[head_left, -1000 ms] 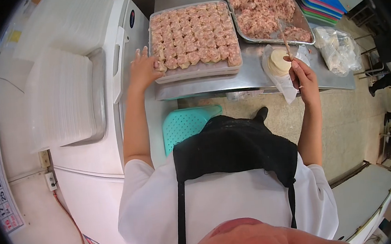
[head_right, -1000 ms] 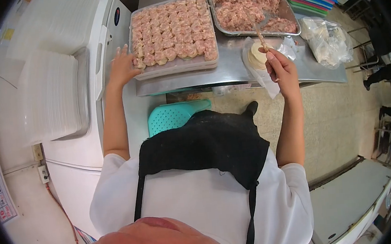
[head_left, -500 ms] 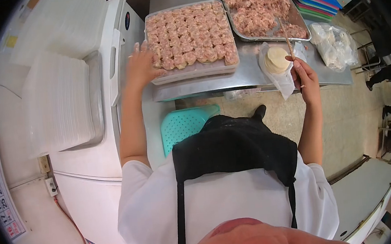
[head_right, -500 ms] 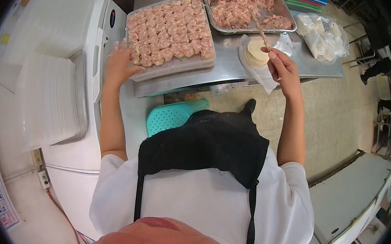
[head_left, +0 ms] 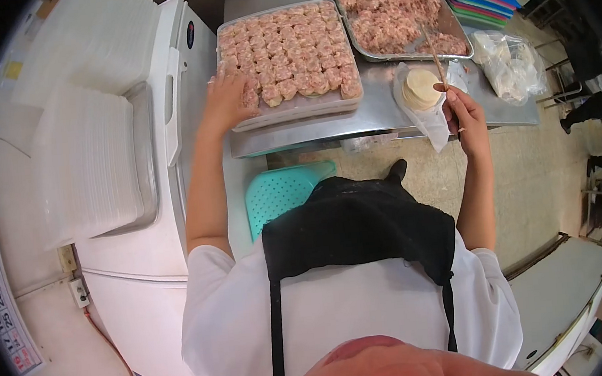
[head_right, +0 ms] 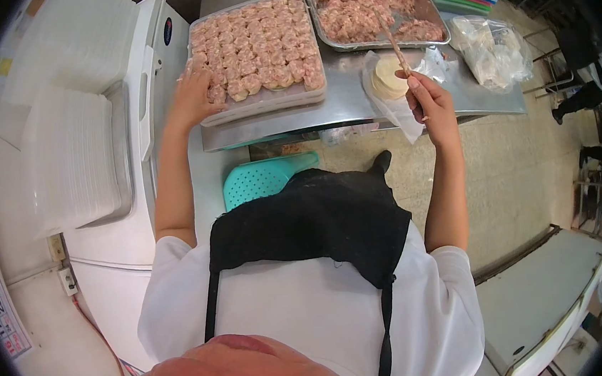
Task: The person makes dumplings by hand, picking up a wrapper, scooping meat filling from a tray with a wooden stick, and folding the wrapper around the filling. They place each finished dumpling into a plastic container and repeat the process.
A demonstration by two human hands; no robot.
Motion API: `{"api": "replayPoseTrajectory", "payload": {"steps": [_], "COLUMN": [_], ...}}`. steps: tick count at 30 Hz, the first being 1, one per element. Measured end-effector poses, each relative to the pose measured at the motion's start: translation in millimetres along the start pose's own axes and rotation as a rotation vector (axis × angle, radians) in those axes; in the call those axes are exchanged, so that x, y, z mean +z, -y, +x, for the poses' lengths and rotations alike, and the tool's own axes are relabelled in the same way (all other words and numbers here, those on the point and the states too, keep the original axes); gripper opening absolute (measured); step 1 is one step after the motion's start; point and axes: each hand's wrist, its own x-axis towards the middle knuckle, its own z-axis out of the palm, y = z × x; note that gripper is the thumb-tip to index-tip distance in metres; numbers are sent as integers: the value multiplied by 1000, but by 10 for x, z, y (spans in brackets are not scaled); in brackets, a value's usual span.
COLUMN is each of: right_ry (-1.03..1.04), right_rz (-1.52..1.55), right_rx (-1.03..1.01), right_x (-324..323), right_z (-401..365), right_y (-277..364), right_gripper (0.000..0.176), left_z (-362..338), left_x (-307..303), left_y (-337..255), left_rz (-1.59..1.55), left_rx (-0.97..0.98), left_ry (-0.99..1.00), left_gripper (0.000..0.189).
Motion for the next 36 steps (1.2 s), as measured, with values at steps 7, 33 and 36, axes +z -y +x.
{"api": "replayPoseTrajectory", "payload": {"steps": [7, 33, 36], "right_ry": [3, -16, -6], "right_rz": [-9, 59, 58], "right_rx": [-5, 51, 43], "right_x": [50, -137, -93], "right_z": [-10, 15, 32], "right_y": [86, -164, -140], "right_gripper": [34, 33, 33], "left_z": [194, 461, 525], "left_x": [168, 155, 340], "left_y": [-176, -767, -730], "left_rz": [-33, 38, 0], "left_rx": [23, 136, 166], "left_ry": [26, 18, -38], "left_gripper": [54, 54, 53]}}
